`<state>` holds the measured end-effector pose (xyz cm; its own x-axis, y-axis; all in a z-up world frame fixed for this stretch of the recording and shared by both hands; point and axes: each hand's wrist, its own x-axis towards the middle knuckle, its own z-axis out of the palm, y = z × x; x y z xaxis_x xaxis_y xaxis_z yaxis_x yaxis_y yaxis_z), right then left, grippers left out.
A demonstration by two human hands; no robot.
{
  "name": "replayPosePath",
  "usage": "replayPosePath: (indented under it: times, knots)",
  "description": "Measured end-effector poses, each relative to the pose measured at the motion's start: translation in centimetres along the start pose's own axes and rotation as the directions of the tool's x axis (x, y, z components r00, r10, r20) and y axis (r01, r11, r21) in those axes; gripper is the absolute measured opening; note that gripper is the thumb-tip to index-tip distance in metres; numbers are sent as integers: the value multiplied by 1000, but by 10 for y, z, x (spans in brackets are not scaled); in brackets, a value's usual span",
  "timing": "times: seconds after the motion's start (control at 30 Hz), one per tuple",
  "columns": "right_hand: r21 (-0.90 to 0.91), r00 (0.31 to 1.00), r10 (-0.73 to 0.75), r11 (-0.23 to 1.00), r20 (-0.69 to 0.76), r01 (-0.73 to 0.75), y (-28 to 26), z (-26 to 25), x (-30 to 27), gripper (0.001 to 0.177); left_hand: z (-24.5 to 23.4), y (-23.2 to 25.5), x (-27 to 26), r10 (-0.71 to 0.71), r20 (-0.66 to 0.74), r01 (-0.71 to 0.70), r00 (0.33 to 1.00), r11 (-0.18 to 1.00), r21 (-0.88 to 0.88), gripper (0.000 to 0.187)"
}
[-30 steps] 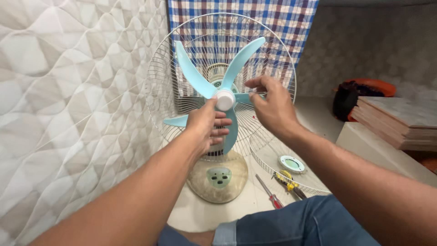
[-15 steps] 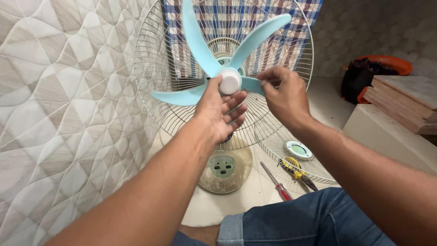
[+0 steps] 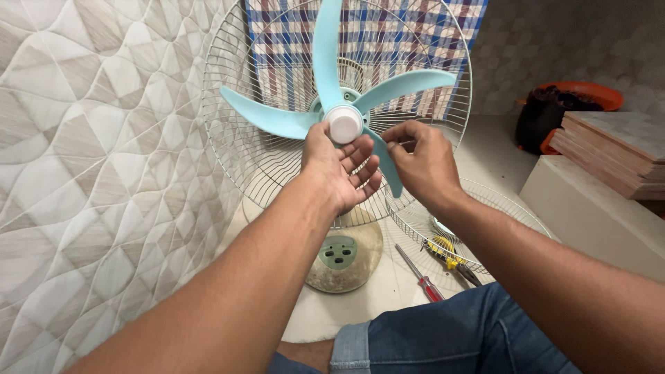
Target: The person reassembles an electric fan by attaching the fan blades to the motor hub, securing them with a nut, and then fitting the front protective cage. The person handles the fan blades, a nut, and the front cage.
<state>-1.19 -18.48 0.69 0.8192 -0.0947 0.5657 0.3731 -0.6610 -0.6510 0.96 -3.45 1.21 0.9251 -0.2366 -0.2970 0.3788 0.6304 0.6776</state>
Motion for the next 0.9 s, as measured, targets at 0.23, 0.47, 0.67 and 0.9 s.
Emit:
replayPosePath:
  times: [0.23,0.47,0.67,0.9]
  knots:
    - [14,999,-39,999,4,39,6,3,-2,20,12,2,-6,4,-71,-5,997,1000,-16,58]
    - [32,999,-35,999,8,35,6,-4,0,19,8,0,-10,0,-69,2,998,999,37,64]
    - [51,999,-38,998,11,38,3,-2,-4,20,10,1,-13,5,-103,-3,995,1000,28,62]
    - [66,999,45,997,7,-45,7,1,-10,24,7,3,-7,-17,-85,14,996,1000,-24,58]
